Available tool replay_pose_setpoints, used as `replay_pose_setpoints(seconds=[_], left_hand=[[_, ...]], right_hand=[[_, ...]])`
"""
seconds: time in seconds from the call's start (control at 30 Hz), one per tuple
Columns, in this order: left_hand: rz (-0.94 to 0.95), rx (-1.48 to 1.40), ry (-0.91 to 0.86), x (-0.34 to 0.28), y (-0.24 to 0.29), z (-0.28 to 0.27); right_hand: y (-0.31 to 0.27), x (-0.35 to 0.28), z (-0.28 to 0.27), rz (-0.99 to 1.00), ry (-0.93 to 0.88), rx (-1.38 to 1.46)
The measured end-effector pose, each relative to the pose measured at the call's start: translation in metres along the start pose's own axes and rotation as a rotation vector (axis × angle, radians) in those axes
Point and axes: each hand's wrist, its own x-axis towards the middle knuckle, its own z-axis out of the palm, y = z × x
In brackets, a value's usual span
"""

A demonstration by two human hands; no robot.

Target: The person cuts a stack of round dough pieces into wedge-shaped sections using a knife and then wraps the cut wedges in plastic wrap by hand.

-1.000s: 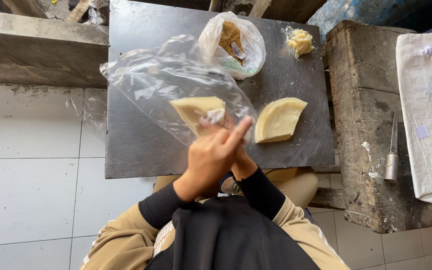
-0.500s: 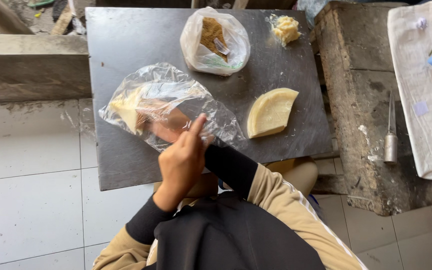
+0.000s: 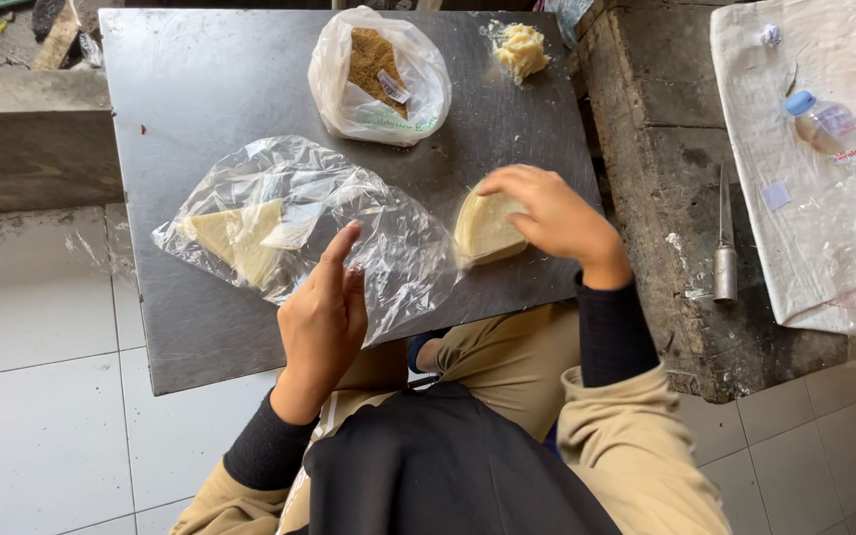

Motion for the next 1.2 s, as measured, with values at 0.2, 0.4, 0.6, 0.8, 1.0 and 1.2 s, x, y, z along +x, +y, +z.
replay_pose_setpoints(seconds=[0.2,0.4,0.6,0.8,1.0,1.2], left_hand=[[-0.014,0.02,0.045,-0.002,0.011,-0.008],[-0.019,0.052,0.061,0.0,0.011,-0.01],[-0.027,0.036,0.083,0.003,0.009,-0.009],[-0.047,-0.001,0.086,0.009,0.004,-0.009],[-0.061,-0.035,0.086,0.012,0.007,-0.006],[-0.099,-0.13,0.093,0.018,0.022,-0.005]], right_hand=[[0.027,0.029,0.051,-0.137,-0.247,-0.477],[0.029,0.033,0.057,-0.241,-0.244,-0.696],[0.029,0.024,0.047,-0.293,-0.238,-0.523],[0.023,-0.002,0.007,-0.176,-0.03,0.118],[0.017,-0.023,0.006,-0.26,0.299,0.964],[-0.023,-0.052,0.116,-0.012,-0.043,1.658]])
